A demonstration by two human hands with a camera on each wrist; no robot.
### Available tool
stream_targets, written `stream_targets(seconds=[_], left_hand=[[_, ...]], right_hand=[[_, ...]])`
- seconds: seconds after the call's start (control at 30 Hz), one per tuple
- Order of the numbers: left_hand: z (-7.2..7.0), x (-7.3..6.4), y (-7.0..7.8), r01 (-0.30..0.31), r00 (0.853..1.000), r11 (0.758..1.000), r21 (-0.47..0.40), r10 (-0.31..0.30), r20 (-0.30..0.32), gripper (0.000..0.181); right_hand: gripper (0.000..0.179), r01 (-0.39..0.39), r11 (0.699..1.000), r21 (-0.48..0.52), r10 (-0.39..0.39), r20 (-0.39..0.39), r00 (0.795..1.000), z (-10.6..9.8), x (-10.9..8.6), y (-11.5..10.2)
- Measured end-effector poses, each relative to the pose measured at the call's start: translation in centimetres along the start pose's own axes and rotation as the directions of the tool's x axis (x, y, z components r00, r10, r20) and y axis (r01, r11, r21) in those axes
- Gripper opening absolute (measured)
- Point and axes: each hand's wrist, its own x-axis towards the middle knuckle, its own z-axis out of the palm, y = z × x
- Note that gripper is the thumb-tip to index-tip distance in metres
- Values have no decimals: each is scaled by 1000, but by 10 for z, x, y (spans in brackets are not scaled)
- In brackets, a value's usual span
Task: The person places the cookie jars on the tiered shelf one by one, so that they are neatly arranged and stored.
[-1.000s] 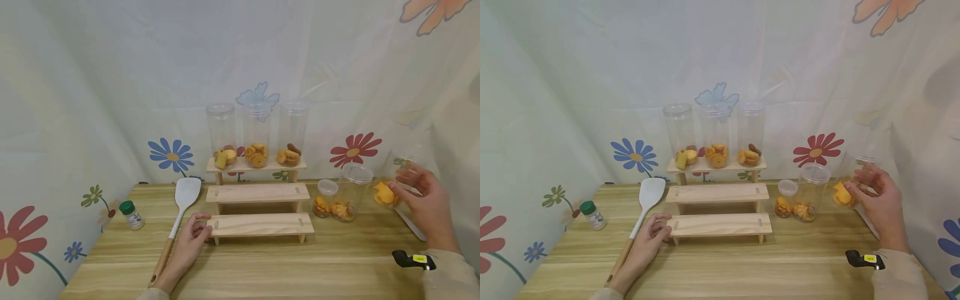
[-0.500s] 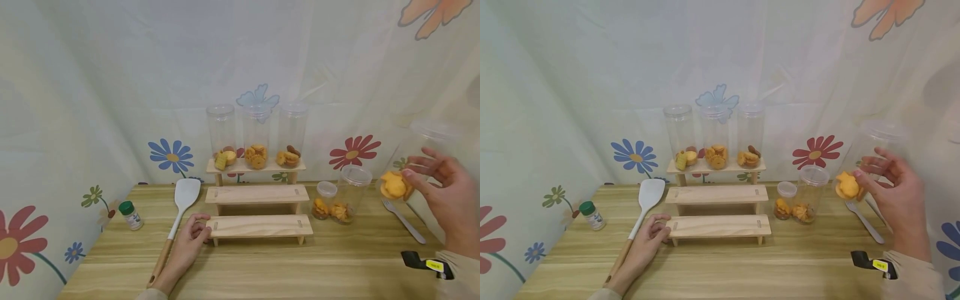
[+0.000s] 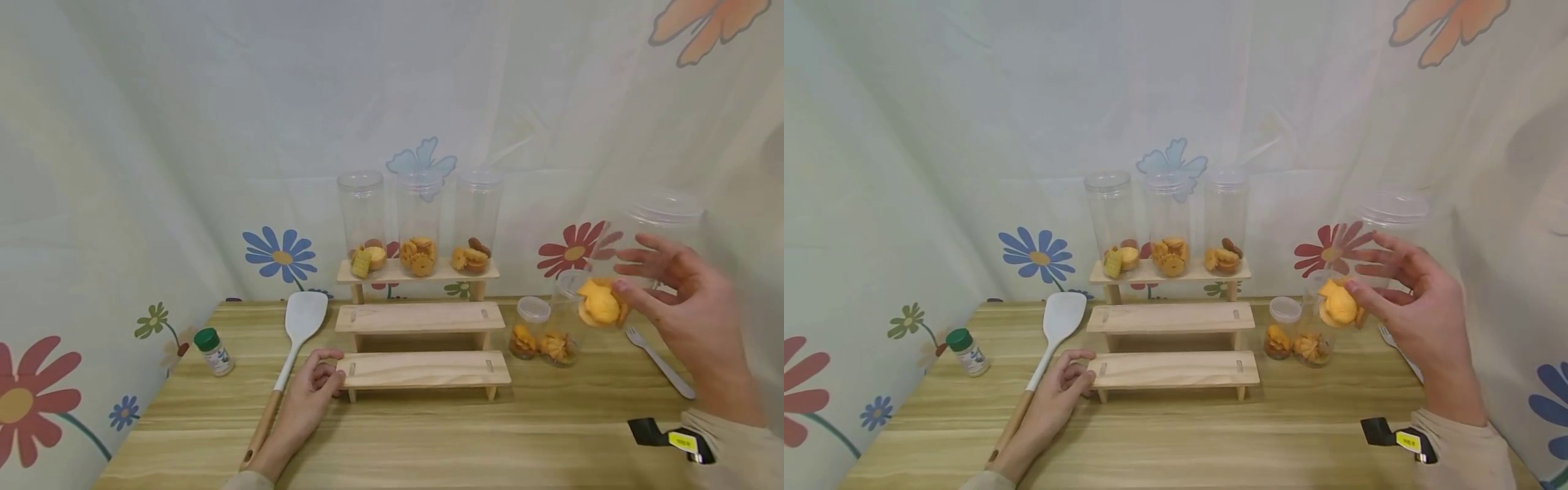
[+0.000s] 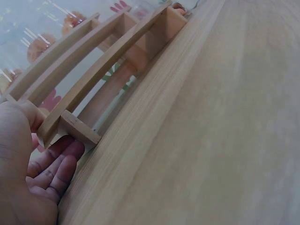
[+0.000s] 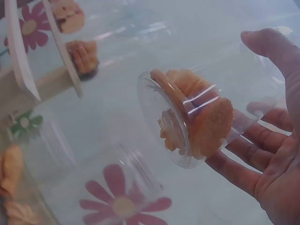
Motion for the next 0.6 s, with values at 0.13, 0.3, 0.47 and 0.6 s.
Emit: stream_targets(seconds=[0.13, 0.3, 0.47, 0.6], left_hand=[[-1, 0, -2, -9, 1000, 1000, 0, 9, -4, 28], [0, 1, -3, -24, 1000, 1000, 1, 24, 0, 28], [0, 2, -3, -23, 1000, 1000, -2, 23, 1, 29], [1, 3, -3, -14, 1000, 1000, -11, 14, -3, 28]], right_hand=[[72, 21, 999, 36, -24, 74, 997, 22, 1, -6], [72, 32, 994, 100, -48, 161, 986, 48, -1, -15], [70, 13, 984, 180, -53, 219, 974, 81, -5, -24], [69, -1, 972, 233, -57, 240, 969, 111, -6, -33]])
